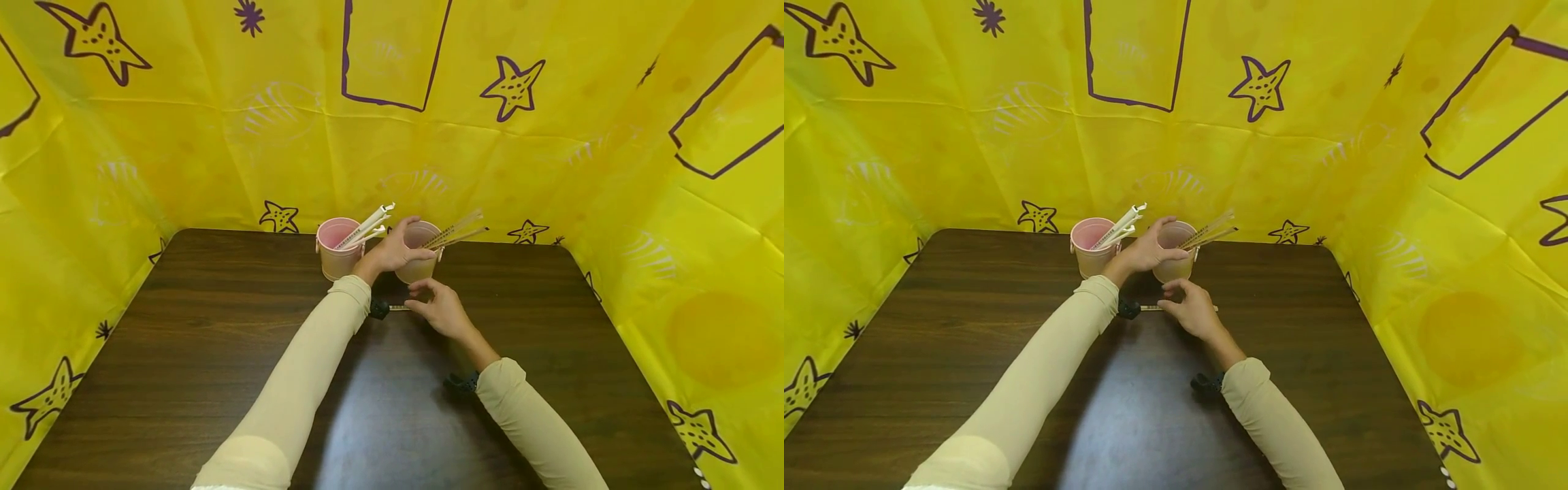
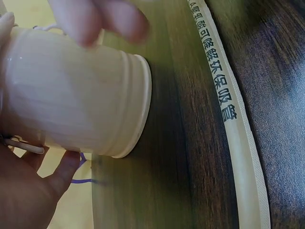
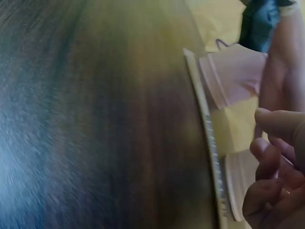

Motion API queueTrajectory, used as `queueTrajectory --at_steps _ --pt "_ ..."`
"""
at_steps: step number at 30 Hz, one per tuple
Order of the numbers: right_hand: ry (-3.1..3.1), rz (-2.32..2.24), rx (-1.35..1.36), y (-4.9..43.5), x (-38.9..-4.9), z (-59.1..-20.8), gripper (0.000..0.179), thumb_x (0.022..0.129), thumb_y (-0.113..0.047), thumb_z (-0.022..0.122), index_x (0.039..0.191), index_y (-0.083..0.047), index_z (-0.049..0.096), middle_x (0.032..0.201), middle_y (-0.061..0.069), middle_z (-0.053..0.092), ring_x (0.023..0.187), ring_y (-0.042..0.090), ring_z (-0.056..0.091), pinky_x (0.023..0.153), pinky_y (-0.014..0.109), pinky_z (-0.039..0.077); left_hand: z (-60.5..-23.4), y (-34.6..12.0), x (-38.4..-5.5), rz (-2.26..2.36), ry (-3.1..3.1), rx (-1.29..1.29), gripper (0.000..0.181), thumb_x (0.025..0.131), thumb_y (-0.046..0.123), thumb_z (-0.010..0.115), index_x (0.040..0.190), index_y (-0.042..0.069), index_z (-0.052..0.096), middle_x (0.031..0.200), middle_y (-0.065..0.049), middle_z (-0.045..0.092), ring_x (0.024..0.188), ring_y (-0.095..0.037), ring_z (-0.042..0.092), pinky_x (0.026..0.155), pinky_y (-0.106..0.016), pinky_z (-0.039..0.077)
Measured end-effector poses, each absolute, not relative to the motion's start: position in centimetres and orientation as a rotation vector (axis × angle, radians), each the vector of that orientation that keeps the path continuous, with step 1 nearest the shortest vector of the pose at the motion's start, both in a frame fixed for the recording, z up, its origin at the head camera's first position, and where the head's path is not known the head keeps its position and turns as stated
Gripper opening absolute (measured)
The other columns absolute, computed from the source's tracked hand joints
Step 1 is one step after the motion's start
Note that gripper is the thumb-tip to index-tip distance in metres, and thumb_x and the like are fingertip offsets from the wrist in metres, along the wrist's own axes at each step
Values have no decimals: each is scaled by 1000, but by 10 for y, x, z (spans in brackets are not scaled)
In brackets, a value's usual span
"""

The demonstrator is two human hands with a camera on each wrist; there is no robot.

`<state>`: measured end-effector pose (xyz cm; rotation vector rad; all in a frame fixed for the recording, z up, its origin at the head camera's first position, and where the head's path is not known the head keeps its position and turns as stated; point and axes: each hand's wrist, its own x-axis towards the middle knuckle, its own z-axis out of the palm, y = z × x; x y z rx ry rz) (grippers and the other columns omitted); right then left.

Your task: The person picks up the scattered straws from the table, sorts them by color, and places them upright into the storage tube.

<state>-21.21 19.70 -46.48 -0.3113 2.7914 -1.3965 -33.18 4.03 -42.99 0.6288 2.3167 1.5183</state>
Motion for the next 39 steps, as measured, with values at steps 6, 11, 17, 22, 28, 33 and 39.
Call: queueTrajectory --at_steps 6,11,17,22,28,33,39 --pt "2797 -1256 -424 183 -216 -474 30 91 -17 78 119 -9 73 103 8 74 58 8 50 56 22 44 -429 40 -331 1543 2294 614 98 88 41 80 162 20 19 168 -16 21 154 -37 28 123 -58 29" --pt "2826 -1185 -533 173 -218 -479 29 88 -15 80 116 -10 75 112 6 76 85 16 67 78 30 55 -430 40 -330 1544 2280 625 100 87 42 81 162 19 19 168 -15 21 154 -36 27 124 -57 28" --pt "2851 -1033 -553 169 -216 -483 18 89 -14 78 106 -10 76 107 7 71 101 23 67 91 40 55 -431 41 -332 1535 2279 628 100 87 45 80 163 21 18 169 -15 19 155 -37 27 123 -58 28" --pt "2874 -975 -576 170 -214 -483 7 91 -17 78 97 -13 77 98 5 70 93 21 67 86 38 55 -431 40 -333 1526 2281 631 99 88 44 79 162 22 17 169 -16 18 154 -38 27 123 -58 30" --pt "2879 -903 -656 173 -213 -483 6 92 -19 76 95 -14 77 95 3 69 91 19 67 84 36 55 -432 40 -333 1527 2283 634 98 89 43 79 162 22 17 169 -16 18 154 -38 27 122 -58 30" --pt "2840 -818 -805 179 -210 -478 5 93 -17 75 94 -12 76 95 2 69 93 18 65 87 37 54 -431 40 -333 1537 2278 641 99 89 42 79 163 20 17 169 -16 18 154 -38 27 122 -58 30" --pt "2735 -799 -910 193 -204 -470 6 94 -19 74 94 -13 74 98 0 64 96 15 62 90 35 53 -432 39 -334 1532 2288 644 99 89 43 79 163 18 18 168 -16 20 153 -38 29 122 -58 31"
